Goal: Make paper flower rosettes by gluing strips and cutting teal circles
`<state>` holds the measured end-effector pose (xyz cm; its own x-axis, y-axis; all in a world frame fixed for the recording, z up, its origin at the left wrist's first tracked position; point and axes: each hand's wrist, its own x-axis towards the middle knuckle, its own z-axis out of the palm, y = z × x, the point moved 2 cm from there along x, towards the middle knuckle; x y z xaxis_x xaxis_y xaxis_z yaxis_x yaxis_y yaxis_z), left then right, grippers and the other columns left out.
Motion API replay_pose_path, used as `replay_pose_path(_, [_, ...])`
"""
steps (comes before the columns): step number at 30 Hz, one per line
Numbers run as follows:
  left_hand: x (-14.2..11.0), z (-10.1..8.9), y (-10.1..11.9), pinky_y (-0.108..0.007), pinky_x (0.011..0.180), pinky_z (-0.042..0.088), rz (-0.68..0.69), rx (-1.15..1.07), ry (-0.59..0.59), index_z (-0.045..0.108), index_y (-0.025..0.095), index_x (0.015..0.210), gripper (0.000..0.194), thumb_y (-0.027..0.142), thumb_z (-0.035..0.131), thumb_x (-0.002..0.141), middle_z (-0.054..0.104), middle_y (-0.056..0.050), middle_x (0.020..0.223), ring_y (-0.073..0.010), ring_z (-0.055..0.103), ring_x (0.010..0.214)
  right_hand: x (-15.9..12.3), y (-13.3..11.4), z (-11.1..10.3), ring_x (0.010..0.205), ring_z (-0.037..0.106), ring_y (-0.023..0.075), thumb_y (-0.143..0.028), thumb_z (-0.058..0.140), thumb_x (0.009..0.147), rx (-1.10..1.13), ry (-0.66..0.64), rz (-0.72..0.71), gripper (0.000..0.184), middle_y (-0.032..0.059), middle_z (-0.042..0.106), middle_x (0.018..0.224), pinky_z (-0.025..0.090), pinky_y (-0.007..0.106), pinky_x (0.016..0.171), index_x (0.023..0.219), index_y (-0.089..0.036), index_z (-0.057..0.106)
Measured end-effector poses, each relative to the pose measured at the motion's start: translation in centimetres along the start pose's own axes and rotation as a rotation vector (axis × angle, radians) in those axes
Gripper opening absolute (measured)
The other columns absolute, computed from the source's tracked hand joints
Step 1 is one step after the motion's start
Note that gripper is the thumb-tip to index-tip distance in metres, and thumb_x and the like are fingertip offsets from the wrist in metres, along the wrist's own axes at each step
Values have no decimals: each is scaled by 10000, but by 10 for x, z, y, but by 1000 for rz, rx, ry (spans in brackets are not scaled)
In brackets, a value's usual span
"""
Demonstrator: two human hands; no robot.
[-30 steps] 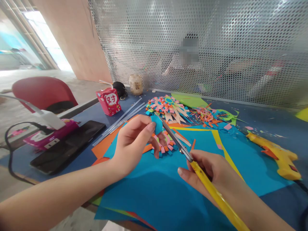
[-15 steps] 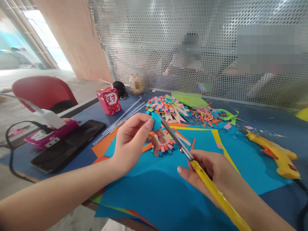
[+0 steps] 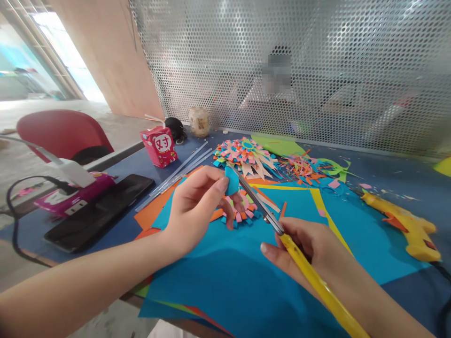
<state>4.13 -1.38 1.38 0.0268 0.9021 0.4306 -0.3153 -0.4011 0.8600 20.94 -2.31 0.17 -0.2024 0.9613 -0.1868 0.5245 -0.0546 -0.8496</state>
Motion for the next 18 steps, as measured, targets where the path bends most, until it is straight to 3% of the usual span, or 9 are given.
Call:
replay_pose_path(9, [1, 0, 1, -177, 349, 461, 30, -46, 42, 488, 175, 749, 93, 231, 485, 823, 520, 32, 561, -116, 591, 542, -2, -2, 2, 318, 233, 41, -484, 571, 568, 11, 26, 8, 317, -62, 377, 490, 161, 199, 291, 537, -221, 395])
replay_pose_path(18, [0, -1, 0, -175, 355, 459, 14, -32, -2, 475, 179, 723, 125, 237, 475, 834, 478, 33, 587, -128, 608, 591, -1, -1, 1, 345, 247, 36, -468, 579, 575, 2, 20, 0, 303, -75, 351, 499, 185, 187, 315, 566, -212, 417])
